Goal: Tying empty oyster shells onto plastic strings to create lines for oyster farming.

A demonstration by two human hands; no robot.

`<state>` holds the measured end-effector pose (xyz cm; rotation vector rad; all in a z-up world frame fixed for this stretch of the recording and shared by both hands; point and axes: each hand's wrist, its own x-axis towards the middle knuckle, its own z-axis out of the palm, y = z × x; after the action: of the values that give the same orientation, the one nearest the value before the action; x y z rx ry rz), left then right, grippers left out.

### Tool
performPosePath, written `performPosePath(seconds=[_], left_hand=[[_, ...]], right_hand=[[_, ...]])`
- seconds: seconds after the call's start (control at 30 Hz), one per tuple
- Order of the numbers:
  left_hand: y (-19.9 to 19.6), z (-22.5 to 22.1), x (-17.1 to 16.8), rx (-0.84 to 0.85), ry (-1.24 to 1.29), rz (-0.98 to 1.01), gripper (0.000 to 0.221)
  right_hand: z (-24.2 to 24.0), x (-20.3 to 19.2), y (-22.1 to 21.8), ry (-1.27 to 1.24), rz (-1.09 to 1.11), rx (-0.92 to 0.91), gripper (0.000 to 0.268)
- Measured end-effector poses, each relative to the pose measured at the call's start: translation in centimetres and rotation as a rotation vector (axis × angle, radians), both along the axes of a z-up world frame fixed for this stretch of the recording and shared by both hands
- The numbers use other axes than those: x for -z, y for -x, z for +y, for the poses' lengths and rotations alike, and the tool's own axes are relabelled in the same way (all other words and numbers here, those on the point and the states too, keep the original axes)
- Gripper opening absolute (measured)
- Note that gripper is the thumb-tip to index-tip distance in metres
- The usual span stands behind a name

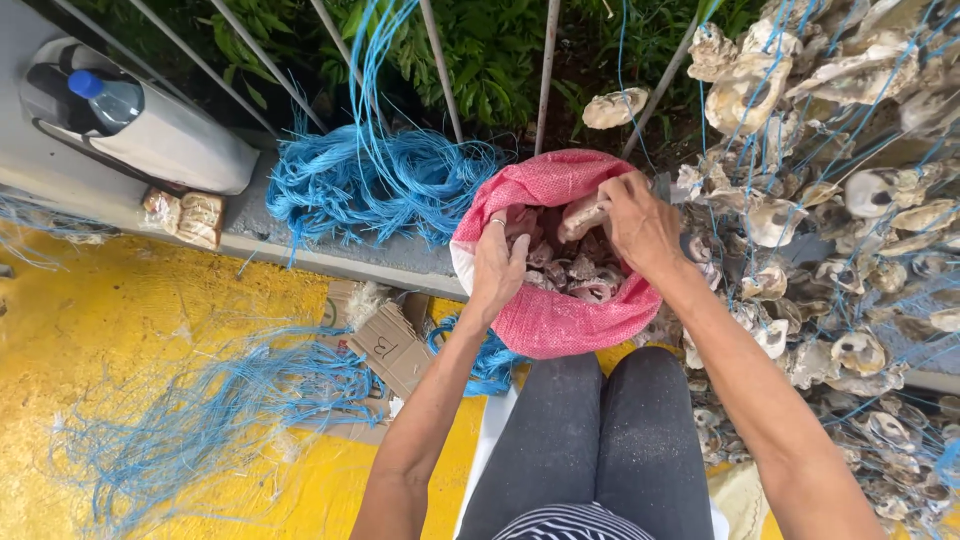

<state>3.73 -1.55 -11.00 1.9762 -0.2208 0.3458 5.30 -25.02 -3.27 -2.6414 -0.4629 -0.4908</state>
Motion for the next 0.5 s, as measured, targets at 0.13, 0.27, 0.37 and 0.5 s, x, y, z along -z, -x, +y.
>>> performPosePath(seconds=[0.13, 0.27, 0.37, 0.5], left_hand=[[0.4, 0.0, -0.9, 0.01, 0.027, 0.039, 0.052], [0.6, 0.2, -0.8, 0.015, 0.066, 0.104, 0.055], [0.4, 0.2, -0.4, 0.02, 0.061, 0.07, 0.056], [1.6, -0.1, -1.5, 0.06, 0.015, -0.025, 0.06]], right_hand=[[-1.0, 0.4, 0.0, 0.198, 0.339, 0.107, 0.01], [-3.3, 6.1, -0.1, 0.479, 0.508, 0.085, 0.014], [-2.2, 7.3, 0.5, 0.509, 0.376, 0.067, 0.028], [3.6, 4.0, 3.4, 0.258, 0.304, -0.125, 0.031]])
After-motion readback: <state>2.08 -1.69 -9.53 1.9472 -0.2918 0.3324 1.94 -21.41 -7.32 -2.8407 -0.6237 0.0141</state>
